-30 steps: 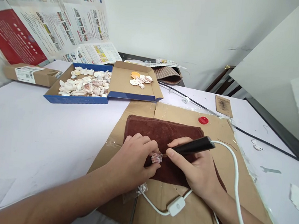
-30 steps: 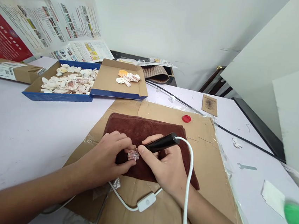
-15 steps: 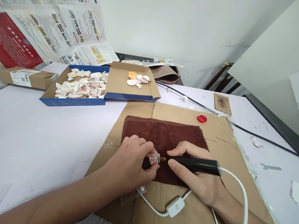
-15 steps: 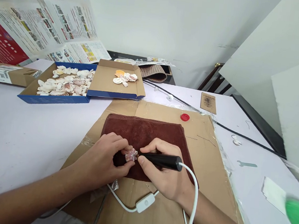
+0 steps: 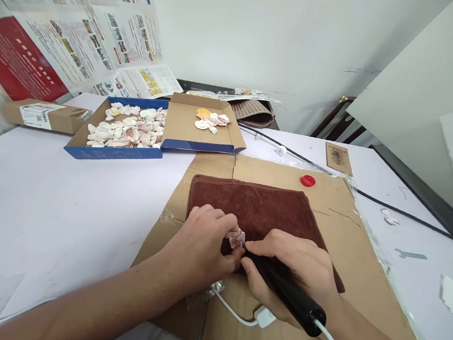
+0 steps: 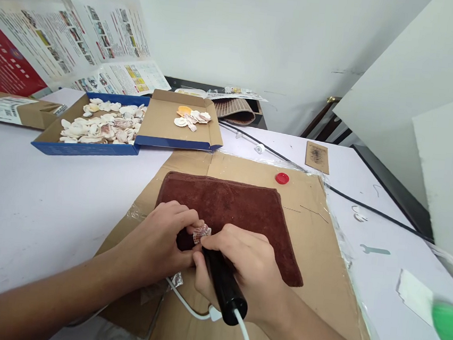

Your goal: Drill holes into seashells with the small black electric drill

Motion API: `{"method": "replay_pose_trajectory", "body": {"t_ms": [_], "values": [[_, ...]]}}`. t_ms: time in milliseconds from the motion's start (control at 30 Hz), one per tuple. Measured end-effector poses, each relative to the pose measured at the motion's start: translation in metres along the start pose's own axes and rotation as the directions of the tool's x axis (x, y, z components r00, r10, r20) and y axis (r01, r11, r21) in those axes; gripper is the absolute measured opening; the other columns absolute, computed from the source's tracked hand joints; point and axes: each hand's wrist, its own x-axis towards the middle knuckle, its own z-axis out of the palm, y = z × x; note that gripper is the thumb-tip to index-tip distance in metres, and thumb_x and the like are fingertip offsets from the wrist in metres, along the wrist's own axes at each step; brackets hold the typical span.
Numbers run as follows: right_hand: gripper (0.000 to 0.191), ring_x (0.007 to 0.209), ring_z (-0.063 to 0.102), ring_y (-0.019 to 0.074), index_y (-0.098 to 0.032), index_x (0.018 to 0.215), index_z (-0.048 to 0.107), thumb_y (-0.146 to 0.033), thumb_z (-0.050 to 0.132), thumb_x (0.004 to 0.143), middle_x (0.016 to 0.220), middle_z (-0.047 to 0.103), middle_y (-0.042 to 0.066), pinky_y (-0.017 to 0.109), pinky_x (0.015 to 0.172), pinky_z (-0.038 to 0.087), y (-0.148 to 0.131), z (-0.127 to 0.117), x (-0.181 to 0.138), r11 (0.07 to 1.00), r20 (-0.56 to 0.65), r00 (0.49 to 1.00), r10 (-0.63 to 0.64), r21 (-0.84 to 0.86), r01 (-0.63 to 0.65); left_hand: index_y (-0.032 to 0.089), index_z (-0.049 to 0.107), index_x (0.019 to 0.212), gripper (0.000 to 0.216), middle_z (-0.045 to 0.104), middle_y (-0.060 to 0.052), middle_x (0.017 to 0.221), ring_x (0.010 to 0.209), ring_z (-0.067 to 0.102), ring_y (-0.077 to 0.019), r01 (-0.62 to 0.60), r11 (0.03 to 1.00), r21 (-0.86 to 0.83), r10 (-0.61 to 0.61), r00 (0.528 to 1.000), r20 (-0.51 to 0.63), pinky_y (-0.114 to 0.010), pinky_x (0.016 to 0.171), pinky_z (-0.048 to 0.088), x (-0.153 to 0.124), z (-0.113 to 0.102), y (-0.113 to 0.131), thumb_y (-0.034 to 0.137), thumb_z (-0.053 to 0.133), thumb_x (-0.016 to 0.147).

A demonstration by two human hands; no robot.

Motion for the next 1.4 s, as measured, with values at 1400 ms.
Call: {"method": "replay_pose_trajectory", "body": {"t_ms": [1400], "values": [[0.031,0.055,0.067,0.0152,-0.026,0.107,0.066,-0.003,0.066,0.086,0.073,0.074,0.000,0.027,0.054,0.060,0.0014,-0.0071,0.0026,0.984,0.061,0.986,-0.157,-0.080,0.161,0.019,0.062,0.087,0.006,0.067,-0.007,0.092,0.090,0.059,-0.0266,-0.076,0.991,0.106,0.068,0.995,0.071,-0.045,0.089,0.048,0.0002,-0.0012,-0.0002,0.024,0.066,0.087]]}}
